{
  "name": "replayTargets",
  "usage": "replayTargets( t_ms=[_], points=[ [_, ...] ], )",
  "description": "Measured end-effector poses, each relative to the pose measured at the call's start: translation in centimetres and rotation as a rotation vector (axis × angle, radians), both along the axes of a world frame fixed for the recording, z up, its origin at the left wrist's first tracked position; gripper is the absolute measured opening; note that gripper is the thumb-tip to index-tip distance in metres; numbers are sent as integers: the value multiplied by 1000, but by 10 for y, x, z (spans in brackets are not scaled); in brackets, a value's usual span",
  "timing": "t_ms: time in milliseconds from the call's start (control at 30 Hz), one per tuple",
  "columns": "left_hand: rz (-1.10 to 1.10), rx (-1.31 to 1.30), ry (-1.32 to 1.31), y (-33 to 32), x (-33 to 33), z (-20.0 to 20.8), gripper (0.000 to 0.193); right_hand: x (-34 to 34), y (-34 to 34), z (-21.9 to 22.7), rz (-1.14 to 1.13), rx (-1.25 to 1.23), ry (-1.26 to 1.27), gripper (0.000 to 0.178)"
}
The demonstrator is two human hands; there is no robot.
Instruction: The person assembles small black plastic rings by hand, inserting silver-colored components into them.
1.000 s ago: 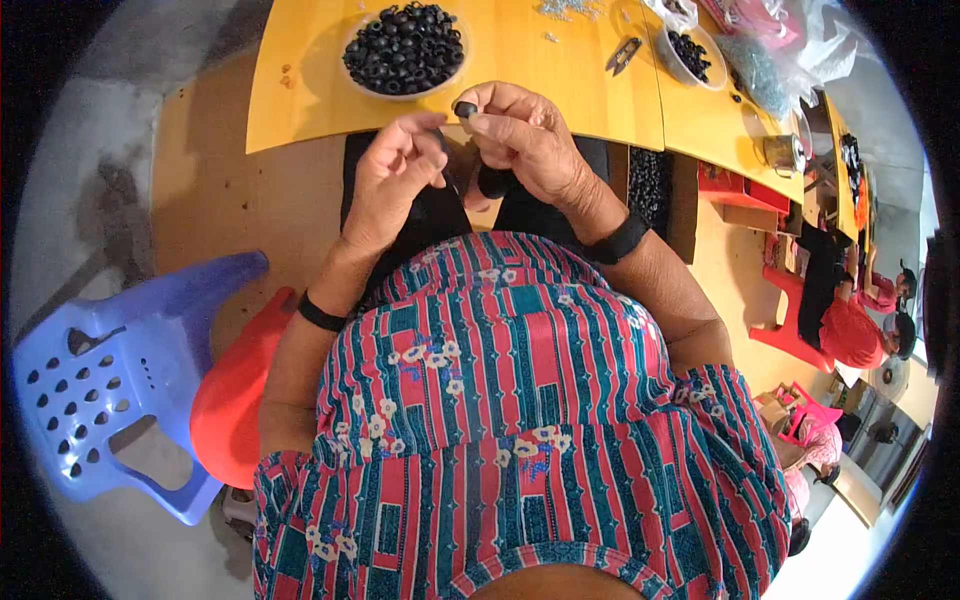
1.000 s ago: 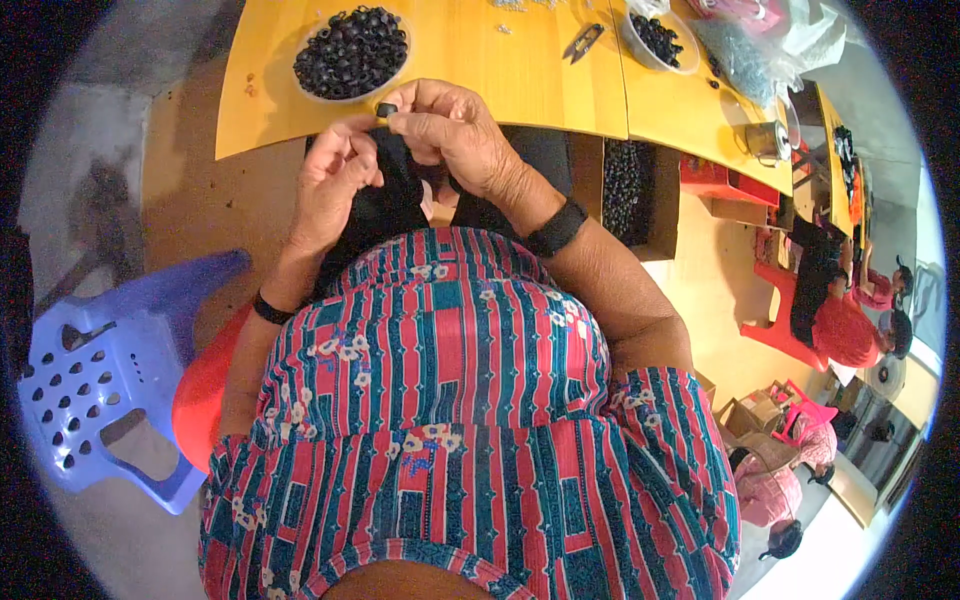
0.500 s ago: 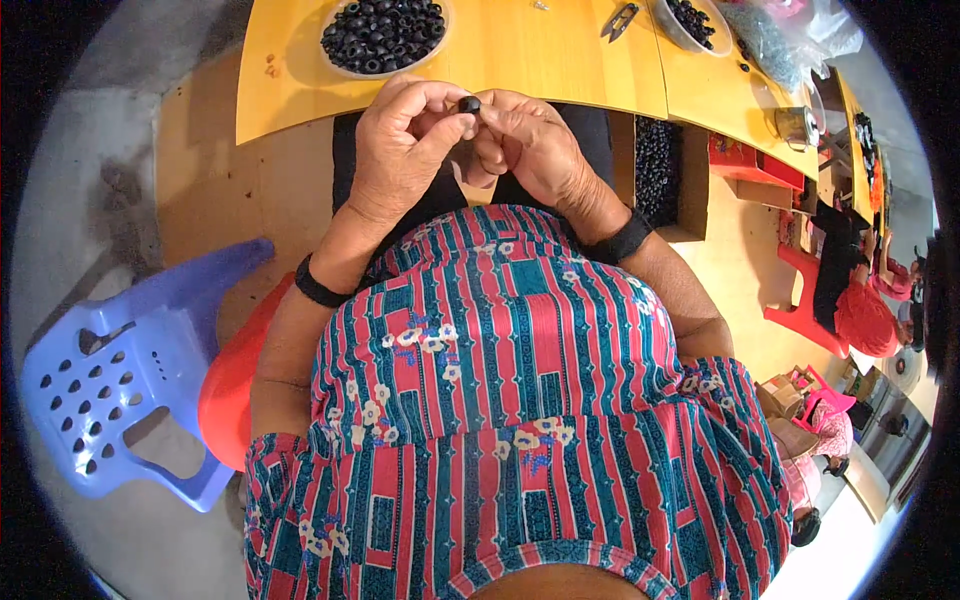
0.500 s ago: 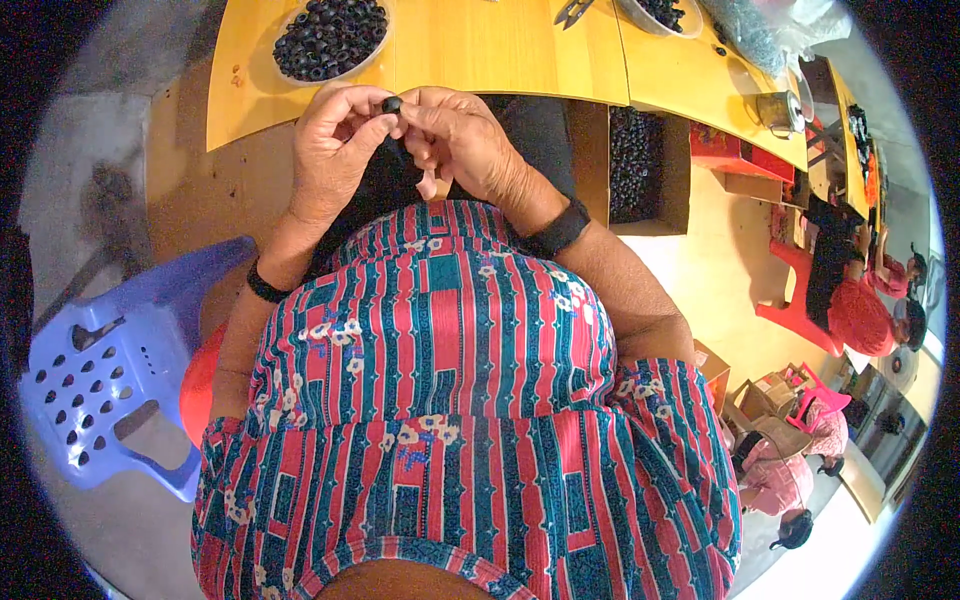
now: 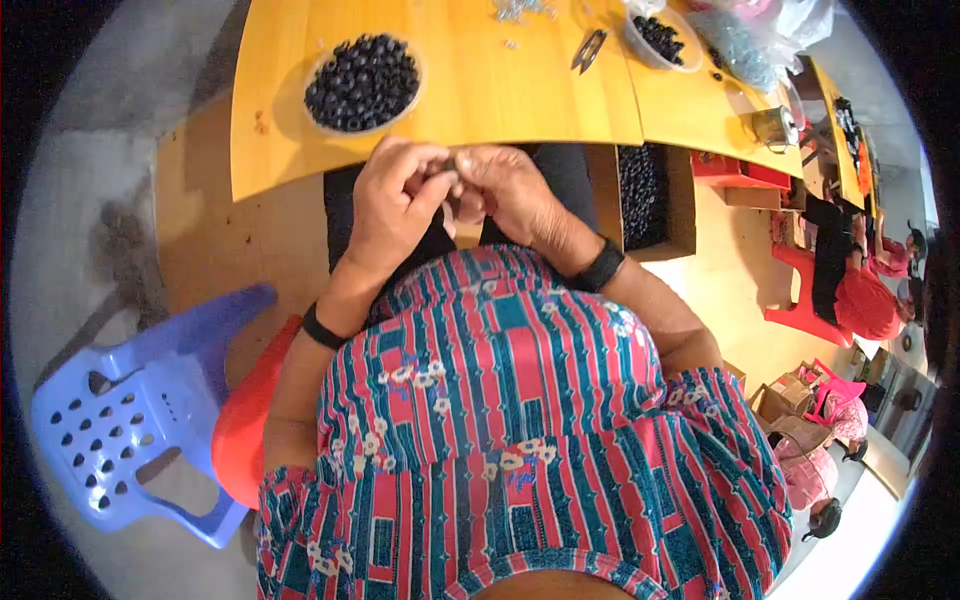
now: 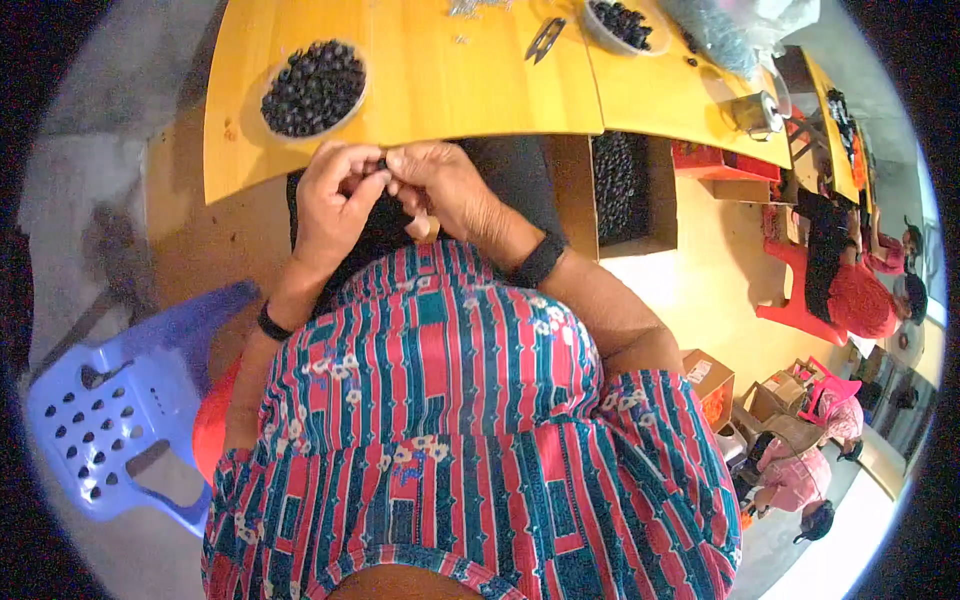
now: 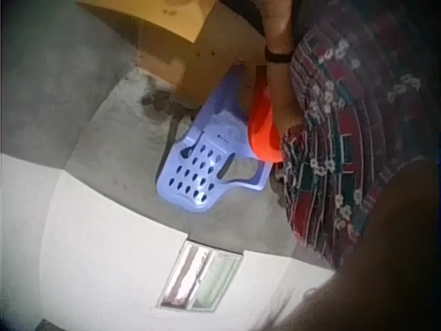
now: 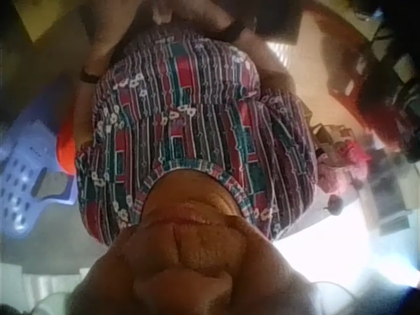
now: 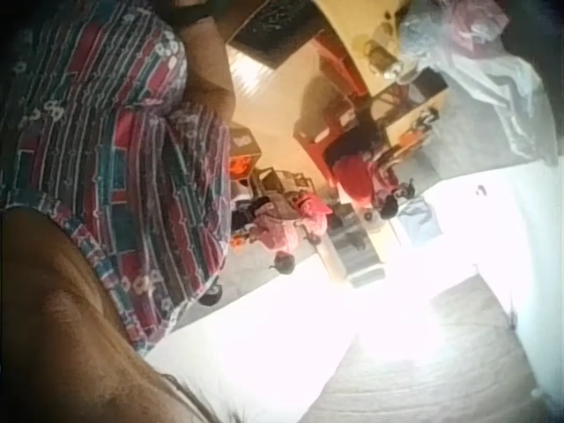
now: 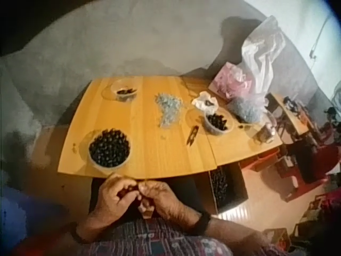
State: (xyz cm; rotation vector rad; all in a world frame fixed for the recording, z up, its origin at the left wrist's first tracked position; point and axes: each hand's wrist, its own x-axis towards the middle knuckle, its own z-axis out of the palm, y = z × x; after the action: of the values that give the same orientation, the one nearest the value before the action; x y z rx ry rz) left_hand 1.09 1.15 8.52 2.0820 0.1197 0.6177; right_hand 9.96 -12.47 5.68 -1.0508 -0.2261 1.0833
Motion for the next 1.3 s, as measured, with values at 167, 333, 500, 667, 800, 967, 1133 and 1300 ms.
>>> replayTargets(
  t_ms=[167, 333, 500, 667, 800, 967, 1133, 1300],
  points=[
    [-43, -335, 65, 0, -5, -14, 10, 9, -2, 8, 54, -107, -257, 30],
    [-91, -430, 241, 10, -14, -44, 11, 65, 3, 13, -281, -388, -1113, 15],
    [-87, -592, 257, 7, -17, -47, 10, 131, 2, -1, -395, -568, -1551, 19],
    [-66, -558, 256, 9, -18, -50, 11, 145, 6, -8, -369, -754, -1549, 20],
    [-54, -553, 258, 8, -18, -50, 11, 145, 3, -14, -318, -788, -1512, 21],
    [-74, -544, 252, 7, -18, -49, 11, 144, 1, -16, -381, -754, -1487, 21],
    [-115, -592, 254, 7, -18, -48, 12, 145, 6, -11, -367, -706, -1555, 23],
    [-85, -545, 261, 9, -18, -50, 12, 140, 13, -7, -345, -670, -1612, 23]
  ],
)
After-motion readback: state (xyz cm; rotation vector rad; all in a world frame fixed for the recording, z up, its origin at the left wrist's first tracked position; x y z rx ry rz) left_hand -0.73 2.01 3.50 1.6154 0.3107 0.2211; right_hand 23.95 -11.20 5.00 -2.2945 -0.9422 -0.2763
